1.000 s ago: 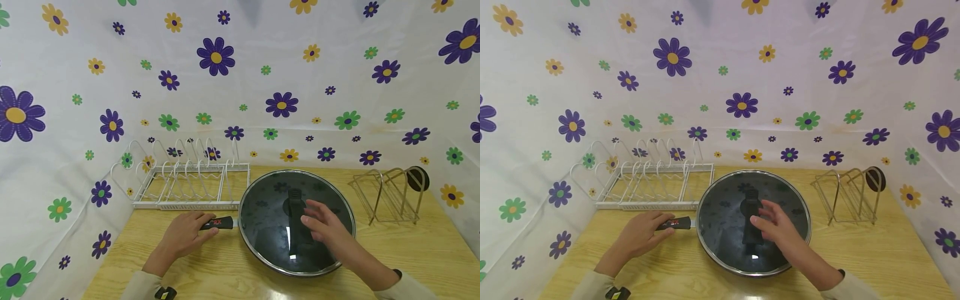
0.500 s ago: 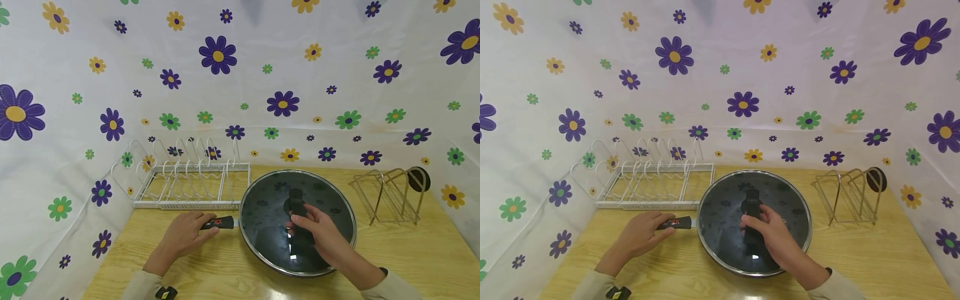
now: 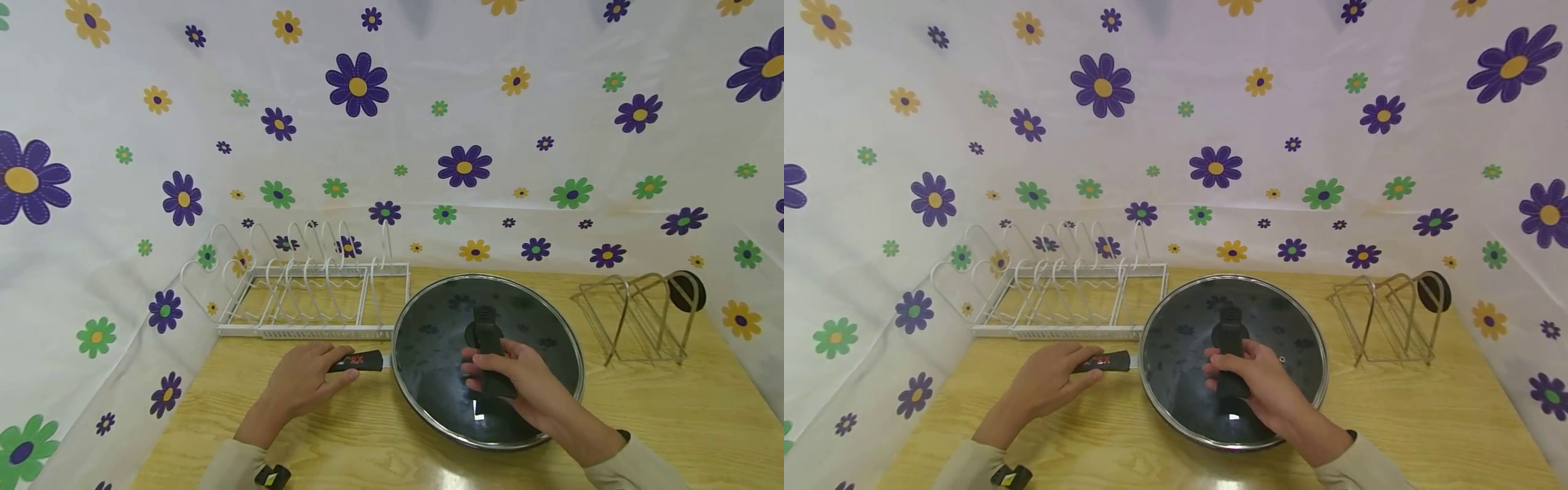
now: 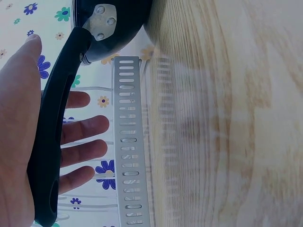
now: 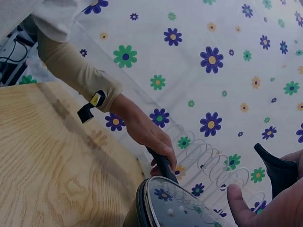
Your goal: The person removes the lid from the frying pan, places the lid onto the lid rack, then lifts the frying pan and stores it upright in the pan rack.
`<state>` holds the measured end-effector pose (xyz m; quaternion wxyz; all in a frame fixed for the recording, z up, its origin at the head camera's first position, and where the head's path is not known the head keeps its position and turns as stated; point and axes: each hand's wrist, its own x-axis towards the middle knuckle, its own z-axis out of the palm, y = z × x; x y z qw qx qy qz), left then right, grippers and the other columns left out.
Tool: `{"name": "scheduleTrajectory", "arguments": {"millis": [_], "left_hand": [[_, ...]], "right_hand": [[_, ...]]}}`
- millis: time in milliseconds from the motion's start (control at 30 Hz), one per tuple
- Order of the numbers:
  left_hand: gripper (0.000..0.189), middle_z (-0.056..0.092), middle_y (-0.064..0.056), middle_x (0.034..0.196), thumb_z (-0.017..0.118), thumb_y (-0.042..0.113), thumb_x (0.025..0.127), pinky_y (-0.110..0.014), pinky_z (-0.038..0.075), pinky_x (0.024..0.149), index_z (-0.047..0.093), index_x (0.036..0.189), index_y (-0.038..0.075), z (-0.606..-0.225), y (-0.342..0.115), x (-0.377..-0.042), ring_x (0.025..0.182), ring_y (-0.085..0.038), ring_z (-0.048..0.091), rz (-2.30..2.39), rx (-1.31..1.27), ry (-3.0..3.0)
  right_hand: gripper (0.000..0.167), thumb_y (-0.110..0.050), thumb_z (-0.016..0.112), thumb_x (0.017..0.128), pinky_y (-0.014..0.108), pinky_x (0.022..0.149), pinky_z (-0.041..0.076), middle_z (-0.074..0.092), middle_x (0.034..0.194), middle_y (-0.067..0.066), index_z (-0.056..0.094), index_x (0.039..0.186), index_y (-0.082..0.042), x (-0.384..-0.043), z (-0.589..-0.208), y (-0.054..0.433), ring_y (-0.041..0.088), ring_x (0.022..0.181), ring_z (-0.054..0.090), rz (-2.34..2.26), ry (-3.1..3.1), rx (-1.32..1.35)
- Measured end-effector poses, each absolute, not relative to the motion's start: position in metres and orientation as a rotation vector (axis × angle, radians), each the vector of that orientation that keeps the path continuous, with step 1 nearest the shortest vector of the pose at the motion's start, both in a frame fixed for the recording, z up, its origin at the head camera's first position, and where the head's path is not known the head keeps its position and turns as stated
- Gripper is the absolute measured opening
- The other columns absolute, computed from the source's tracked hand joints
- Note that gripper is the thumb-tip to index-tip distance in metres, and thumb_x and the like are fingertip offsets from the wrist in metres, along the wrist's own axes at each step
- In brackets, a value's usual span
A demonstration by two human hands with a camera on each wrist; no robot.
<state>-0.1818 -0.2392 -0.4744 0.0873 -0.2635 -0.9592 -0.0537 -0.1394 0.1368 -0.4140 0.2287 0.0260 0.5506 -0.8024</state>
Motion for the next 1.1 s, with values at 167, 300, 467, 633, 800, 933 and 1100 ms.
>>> {"name": "scheduleTrajectory", "arguments": {"millis": [167,300,467,633,800,933,1100], "left_hand": [[0.051,0.072,-0.001,0.117,0.056,0.061,0.098,-0.046,0.056,0.087,0.069,0.13,0.023,-0.4739,-0.238,-0.1817,0.102,-0.024,0.07,-0.166,-0.79,-2.861],[0.052,0.072,-0.001,0.118,0.056,0.062,0.098,-0.046,0.056,0.088,0.069,0.13,0.023,-0.4747,-0.2382,-0.182,0.103,-0.024,0.07,-0.175,-0.781,-2.867],[0.054,0.072,-0.001,0.117,0.055,0.063,0.098,-0.046,0.056,0.087,0.069,0.13,0.023,-0.4749,-0.2385,-0.1826,0.103,-0.024,0.07,-0.173,-0.764,-2.866],[0.054,0.073,-0.001,0.115,0.055,0.063,0.097,-0.046,0.056,0.085,0.07,0.13,0.023,-0.4751,-0.2382,-0.1829,0.1,-0.024,0.07,-0.182,-0.768,-2.858],[0.05,0.073,0.001,0.109,0.056,0.062,0.098,-0.043,0.056,0.08,0.07,0.127,0.023,-0.475,-0.2371,-0.1823,0.093,-0.022,0.07,-0.183,-0.767,-2.85],[0.044,0.072,0.003,0.1,0.054,0.057,0.101,-0.04,0.055,0.073,0.072,0.121,0.022,-0.4745,-0.236,-0.1815,0.084,-0.018,0.069,-0.179,-0.754,-2.852],[0.036,0.068,0.007,0.091,0.054,0.054,0.102,-0.033,0.049,0.063,0.071,0.11,0.023,-0.4746,-0.2351,-0.1816,0.074,-0.011,0.062,-0.175,-0.736,-2.851]], "right_hand": [[0.063,-0.004,0.053,0.103,0.043,0.097,0.056,0.06,0.136,0.015,0.016,0.152,0.006,-0.1425,-0.4169,0.1359,0.024,0.118,0.067,-2.226,1.362,-0.007],[0.057,-0.005,0.052,0.104,0.034,0.09,0.059,0.062,0.132,0.013,0.018,0.149,0.001,-0.1433,-0.4155,0.1347,0.022,0.113,0.069,-2.227,1.287,0.014],[0.039,-0.008,0.046,0.108,0.018,0.07,0.051,0.066,0.111,0.006,0.025,0.14,-0.004,-0.142,-0.4116,0.1344,0.011,0.088,0.064,-2.235,1.217,0.041],[0.028,-0.014,0.043,0.111,0.018,0.064,0.048,0.066,0.096,0.003,0.032,0.134,-0.003,-0.1415,-0.4095,0.1331,0.009,0.078,0.058,-2.261,1.162,0.05],[0.026,-0.021,0.043,0.112,0.018,0.062,0.048,0.063,0.091,0.0,0.036,0.13,-0.004,-0.1422,-0.4085,0.1323,0.008,0.075,0.056,-2.261,1.166,0.078],[0.023,-0.025,0.04,0.113,0.02,0.063,0.047,0.056,0.089,-0.002,0.04,0.125,-0.006,-0.1415,-0.4083,0.1326,0.009,0.075,0.054,-2.276,1.141,0.068],[0.022,-0.026,0.038,0.113,0.02,0.063,0.047,0.053,0.088,-0.003,0.04,0.123,-0.005,-0.1407,-0.4079,0.1322,0.009,0.074,0.052,-2.284,1.131,0.057]]}}
